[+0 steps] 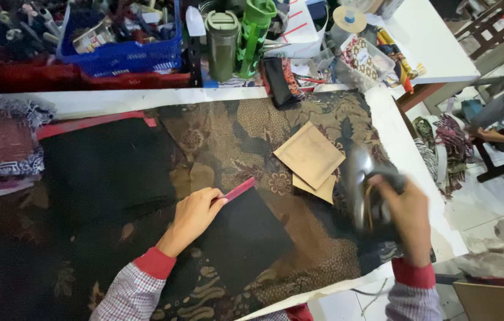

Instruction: The person irons a small piece of dark fabric using a brown paper template and a steam iron. They repeatedly place the template on the fabric, press with the iron, fold the fabric edges, and stack the finished pieces on the table.

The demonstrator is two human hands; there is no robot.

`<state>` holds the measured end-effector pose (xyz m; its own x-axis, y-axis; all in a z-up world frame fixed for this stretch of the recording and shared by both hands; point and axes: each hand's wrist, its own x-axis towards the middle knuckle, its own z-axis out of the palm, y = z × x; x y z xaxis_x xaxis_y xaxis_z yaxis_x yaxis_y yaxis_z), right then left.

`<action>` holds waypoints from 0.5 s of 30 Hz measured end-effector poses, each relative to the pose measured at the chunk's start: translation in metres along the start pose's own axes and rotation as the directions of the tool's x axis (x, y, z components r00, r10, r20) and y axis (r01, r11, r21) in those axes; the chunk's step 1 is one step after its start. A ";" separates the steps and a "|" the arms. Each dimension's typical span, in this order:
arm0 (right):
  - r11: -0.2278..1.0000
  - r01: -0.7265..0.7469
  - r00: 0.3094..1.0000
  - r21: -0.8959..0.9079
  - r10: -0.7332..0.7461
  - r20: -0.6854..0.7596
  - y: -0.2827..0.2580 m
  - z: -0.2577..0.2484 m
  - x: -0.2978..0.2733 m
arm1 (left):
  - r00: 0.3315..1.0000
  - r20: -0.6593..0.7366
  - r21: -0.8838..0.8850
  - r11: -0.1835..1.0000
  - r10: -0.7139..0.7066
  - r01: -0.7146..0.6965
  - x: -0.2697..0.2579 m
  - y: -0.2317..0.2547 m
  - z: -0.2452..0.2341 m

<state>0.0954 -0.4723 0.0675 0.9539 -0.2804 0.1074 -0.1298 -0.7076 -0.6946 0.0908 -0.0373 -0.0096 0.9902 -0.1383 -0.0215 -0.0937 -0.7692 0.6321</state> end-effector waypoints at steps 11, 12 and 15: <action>0.889 -0.006 0.981 0.458 0.095 -0.171 0.126 0.057 0.072 | 0.807 -0.398 0.261 0.898 0.435 -0.355 -0.002 0.089 -0.095; 0.983 -0.088 0.987 0.159 0.108 -0.122 0.119 0.045 0.064 | 0.756 -0.429 0.309 0.867 0.494 -0.391 -0.004 0.095 -0.100; 0.873 -0.295 0.952 -0.387 0.302 -0.045 0.078 0.030 0.036 | 0.673 -0.393 0.437 0.772 0.626 -0.462 -0.019 0.107 -0.099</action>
<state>0.1278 -0.5182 -0.0038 0.8569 -0.5099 -0.0756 -0.4999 -0.7862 -0.3632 0.0718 -0.0550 0.1346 0.6490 -0.3291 0.6859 -0.5752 -0.8024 0.1593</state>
